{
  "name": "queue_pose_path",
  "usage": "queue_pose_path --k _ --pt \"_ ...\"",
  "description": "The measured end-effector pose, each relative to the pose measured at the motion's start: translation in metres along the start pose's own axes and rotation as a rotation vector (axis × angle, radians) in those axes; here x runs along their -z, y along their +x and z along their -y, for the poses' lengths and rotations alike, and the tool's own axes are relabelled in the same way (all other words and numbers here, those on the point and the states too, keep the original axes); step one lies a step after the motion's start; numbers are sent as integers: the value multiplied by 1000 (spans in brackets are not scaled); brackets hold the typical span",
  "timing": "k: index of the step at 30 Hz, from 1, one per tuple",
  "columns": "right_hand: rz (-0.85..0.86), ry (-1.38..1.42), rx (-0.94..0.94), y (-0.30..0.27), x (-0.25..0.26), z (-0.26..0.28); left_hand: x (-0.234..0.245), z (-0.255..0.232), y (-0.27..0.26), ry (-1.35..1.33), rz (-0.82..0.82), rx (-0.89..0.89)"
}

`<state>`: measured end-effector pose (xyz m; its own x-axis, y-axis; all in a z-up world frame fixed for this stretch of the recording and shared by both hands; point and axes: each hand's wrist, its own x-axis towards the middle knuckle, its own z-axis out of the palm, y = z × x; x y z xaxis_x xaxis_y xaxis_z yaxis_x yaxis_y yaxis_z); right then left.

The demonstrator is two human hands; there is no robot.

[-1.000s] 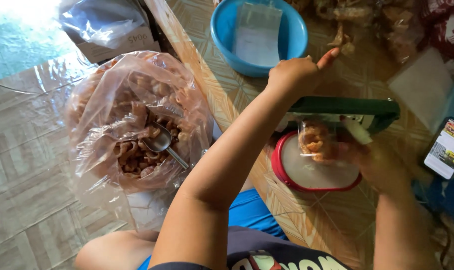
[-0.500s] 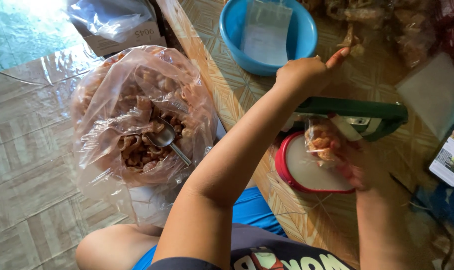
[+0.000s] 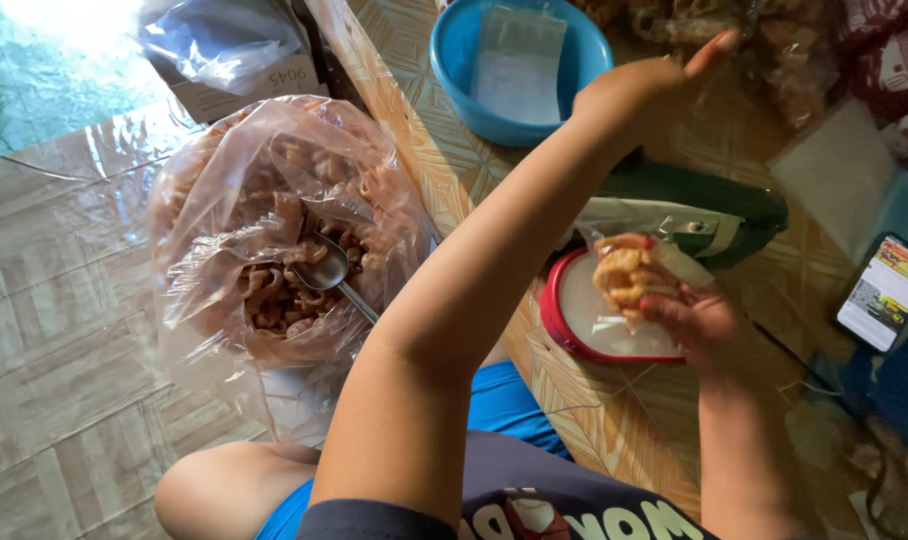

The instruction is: The person scoops fried snack pieces into small plastic bags, then places each bag into a heat sealer to close it.

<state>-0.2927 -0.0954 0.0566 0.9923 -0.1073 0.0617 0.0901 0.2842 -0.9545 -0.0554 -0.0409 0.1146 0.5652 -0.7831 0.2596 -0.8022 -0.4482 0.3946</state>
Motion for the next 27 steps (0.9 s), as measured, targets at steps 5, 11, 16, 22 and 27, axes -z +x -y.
queue_pose_path --k 5,11,16,22,27 --pt "146 -330 87 -18 -22 29 59 -31 -12 -848 -61 366" --pt "214 -224 -384 -48 30 29 13 84 -34 -143 -480 196" --pt "900 84 -510 4 -16 60 -7 95 -65 88 -93 243" --pt "399 176 141 65 17 111 -32 107 -66 174 -36 233" --pt "-426 232 450 49 -22 108 -23 106 -76 238 -200 56"
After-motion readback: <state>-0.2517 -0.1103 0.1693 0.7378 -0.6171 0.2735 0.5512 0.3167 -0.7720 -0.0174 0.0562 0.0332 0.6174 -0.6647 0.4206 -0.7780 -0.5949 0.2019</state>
